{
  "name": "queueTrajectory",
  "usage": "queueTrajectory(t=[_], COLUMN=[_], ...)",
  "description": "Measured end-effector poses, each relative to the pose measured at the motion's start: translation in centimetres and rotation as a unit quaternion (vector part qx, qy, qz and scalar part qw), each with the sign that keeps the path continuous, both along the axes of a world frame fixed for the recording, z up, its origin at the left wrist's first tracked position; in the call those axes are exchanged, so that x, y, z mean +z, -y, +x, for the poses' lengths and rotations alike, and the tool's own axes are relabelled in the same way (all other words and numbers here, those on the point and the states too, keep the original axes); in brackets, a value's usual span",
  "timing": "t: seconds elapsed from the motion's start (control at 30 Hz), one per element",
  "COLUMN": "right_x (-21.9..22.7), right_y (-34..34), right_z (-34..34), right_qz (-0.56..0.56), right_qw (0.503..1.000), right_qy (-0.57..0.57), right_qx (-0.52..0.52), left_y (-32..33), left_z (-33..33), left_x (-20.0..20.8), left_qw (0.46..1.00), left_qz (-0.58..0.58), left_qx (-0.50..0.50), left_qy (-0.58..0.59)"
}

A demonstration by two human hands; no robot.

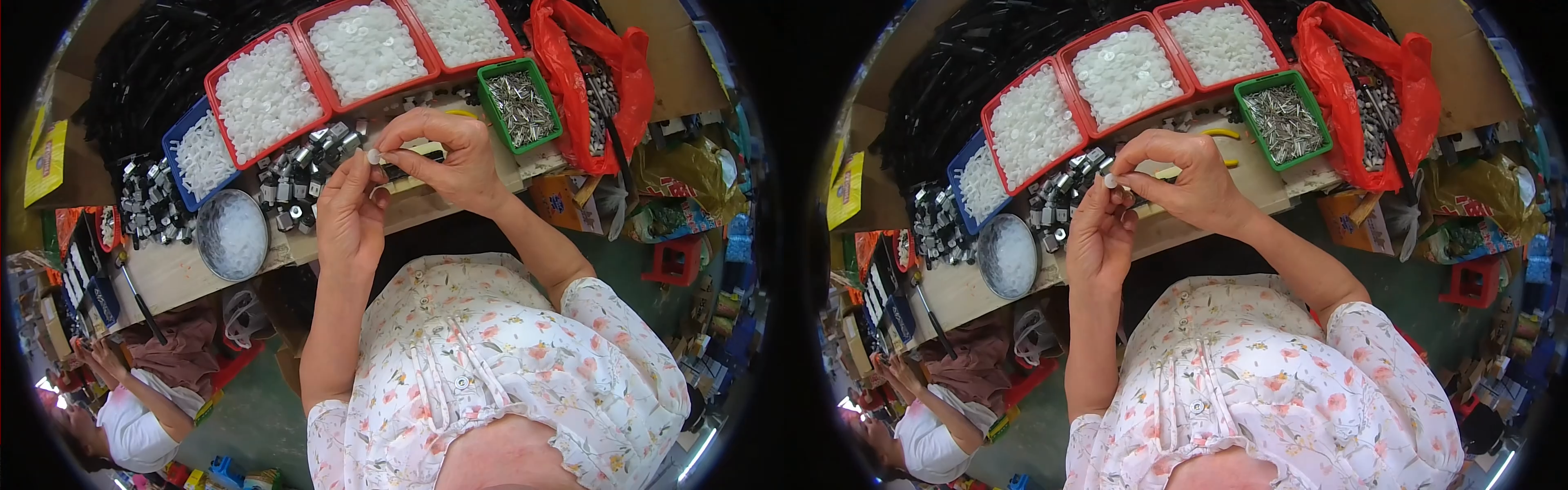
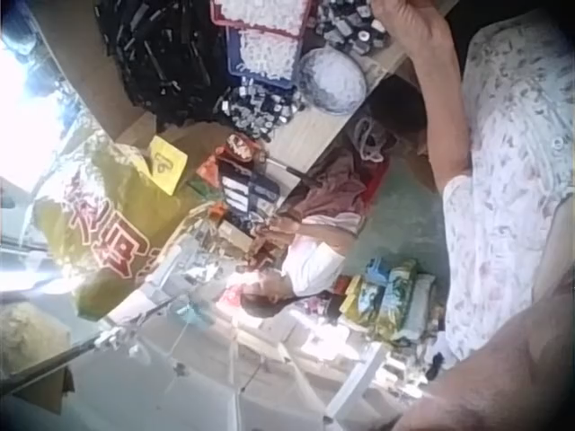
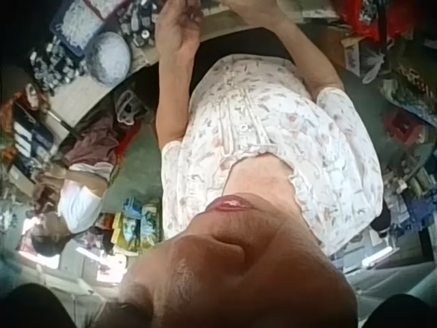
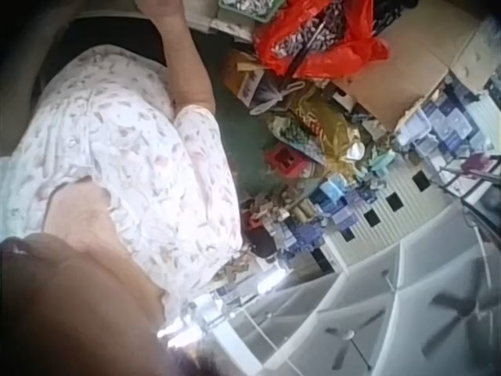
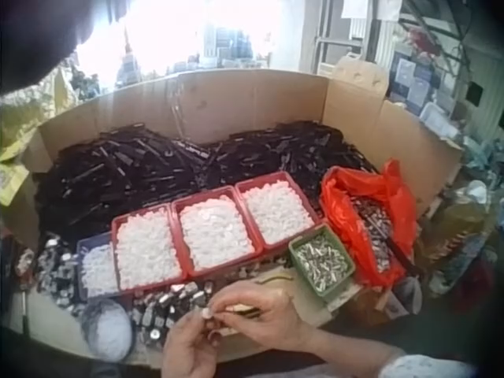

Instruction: Assembling small electrical or plastic components by hand and using pliers at a factory workstation.

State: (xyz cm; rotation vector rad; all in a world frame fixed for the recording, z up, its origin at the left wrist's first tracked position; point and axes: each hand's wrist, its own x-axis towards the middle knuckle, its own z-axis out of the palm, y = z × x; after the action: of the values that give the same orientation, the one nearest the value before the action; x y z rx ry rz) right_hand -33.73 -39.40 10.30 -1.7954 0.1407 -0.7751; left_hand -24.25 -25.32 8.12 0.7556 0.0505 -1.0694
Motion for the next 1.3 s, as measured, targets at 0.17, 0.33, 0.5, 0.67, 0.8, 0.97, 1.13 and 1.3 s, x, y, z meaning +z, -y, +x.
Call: queueTrajectory(t=[0.17,0.33,0.5,0.67,0.8,0.97,1.13,1.3], right_x=[0.0,-0.3,-0.3,0.0,-1.2,-1.1,-1.3,-1.7], right_y=[1.1,0.5,0.3,0.2,-0.2,-0.5,0.0,0.1], right_z=[-0.6,-1.0,-1.0,-1.0,-1.5,-1.1,-1.7,-2.0], right_qz=[0.037,-0.015,-0.04,0.023,-0.079,-0.095,-0.068,-0.037], right_qw=[0.996,1.0,0.999,0.997,0.996,0.995,0.995,0.992], right_qy=[-0.072,-0.022,-0.002,-0.065,-0.033,-0.03,-0.053,-0.074], right_qx=[0.026,-0.007,-0.021,-0.037,-0.038,-0.008,0.05,0.091], left_y=[-0.2,0.2,0.5,0.0,-0.3,-1.1,-1.1,-2.0], left_z=[-0.4,-1.5,-2.2,-2.1,-2.6,-2.9,-2.9,-1.4], left_x=[-0.4,-0.2,0.0,-0.5,-1.1,-1.2,0.3,-1.1], left_qw=[1.0,0.996,0.995,0.996,0.997,1.0,0.954,0.885], left_qz=[0.021,0.009,0.002,0.004,-0.009,0.0,0.068,0.077], left_qx=[-0.012,-0.015,0.01,0.012,0.025,0.019,0.093,0.012], left_qy=[-0.004,-0.09,-0.095,-0.092,-0.07,-0.016,0.276,0.458])
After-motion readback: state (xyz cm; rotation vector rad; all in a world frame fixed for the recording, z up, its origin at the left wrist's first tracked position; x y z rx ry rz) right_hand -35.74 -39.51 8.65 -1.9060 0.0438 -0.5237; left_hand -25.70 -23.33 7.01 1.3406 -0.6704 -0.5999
